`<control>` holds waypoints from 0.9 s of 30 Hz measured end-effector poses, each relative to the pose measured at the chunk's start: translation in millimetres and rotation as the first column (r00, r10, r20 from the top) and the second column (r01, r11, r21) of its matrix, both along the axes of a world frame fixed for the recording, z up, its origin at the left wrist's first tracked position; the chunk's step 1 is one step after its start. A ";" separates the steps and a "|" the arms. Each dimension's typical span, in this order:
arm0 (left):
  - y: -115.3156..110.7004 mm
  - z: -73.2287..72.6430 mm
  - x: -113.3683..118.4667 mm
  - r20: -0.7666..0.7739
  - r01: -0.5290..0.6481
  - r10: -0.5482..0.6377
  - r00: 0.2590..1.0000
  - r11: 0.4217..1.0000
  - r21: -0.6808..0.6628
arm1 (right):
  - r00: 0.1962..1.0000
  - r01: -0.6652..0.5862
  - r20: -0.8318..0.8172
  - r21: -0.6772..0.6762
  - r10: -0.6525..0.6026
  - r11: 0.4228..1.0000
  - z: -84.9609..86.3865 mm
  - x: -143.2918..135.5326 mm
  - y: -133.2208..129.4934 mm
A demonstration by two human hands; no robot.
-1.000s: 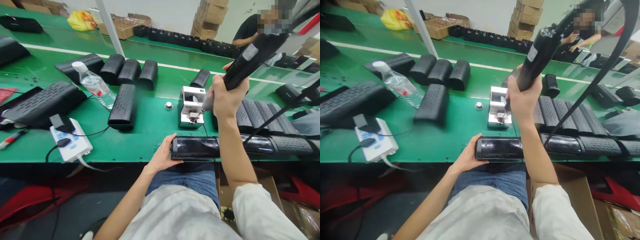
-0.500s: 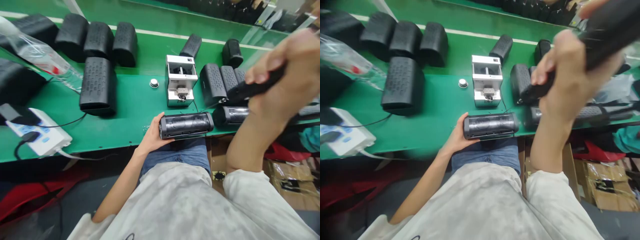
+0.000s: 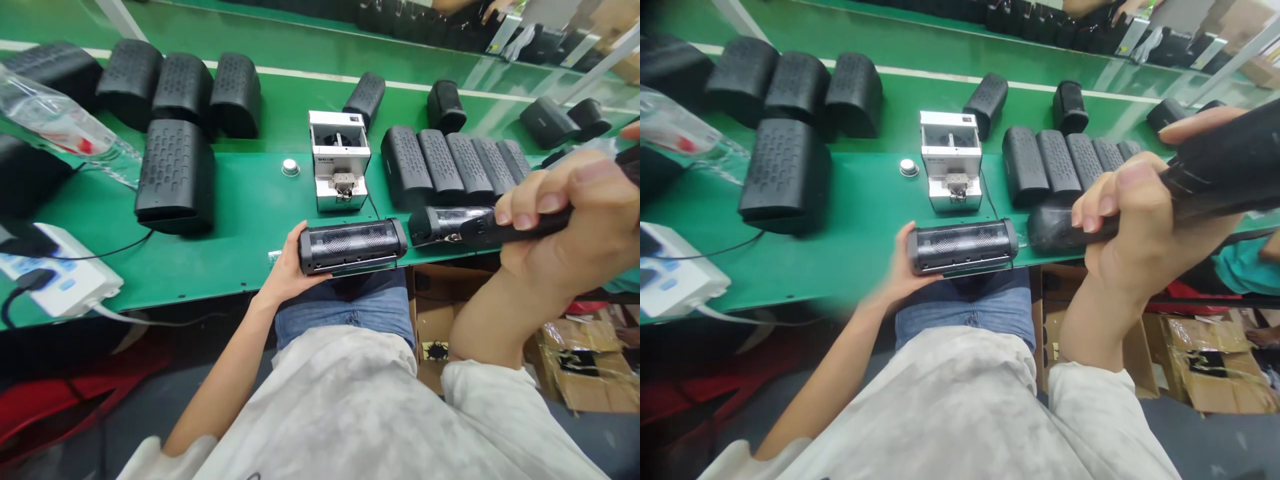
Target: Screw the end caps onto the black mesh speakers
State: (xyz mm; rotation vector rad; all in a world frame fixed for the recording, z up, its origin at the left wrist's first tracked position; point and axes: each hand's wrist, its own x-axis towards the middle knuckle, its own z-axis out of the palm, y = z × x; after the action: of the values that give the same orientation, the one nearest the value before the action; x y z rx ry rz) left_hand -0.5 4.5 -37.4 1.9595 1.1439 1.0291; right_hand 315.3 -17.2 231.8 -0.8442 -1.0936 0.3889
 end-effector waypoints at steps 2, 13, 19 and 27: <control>-0.8 1.6 0.4 0.001 -0.001 0.001 1.000 1.000 -0.017 | 0.997 0.029 0.064 0.086 -0.035 0.996 -5.3 -2.8 4.3; -11.4 26.0 -6.3 -0.099 -0.003 -0.003 0.995 0.998 -0.060 | 0.964 -0.257 0.038 -0.118 0.263 0.959 -59.9 5.6 15.6; -13.9 30.8 -11.0 -0.085 0.001 -0.008 0.996 0.997 -0.081 | 0.972 -0.235 -0.049 -0.131 0.231 0.963 -72.6 2.9 5.7; -12.5 30.9 -13.6 -0.068 -0.014 0.008 0.998 0.997 -0.082 | 0.946 -0.324 -0.042 -0.118 0.321 0.939 -77.0 7.5 3.3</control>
State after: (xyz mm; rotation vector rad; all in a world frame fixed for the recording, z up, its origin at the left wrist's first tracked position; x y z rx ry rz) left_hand -14.2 -8.0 -6.4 1.9380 1.2157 0.9133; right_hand 322.8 -13.9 154.9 -0.7661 -1.2001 0.7458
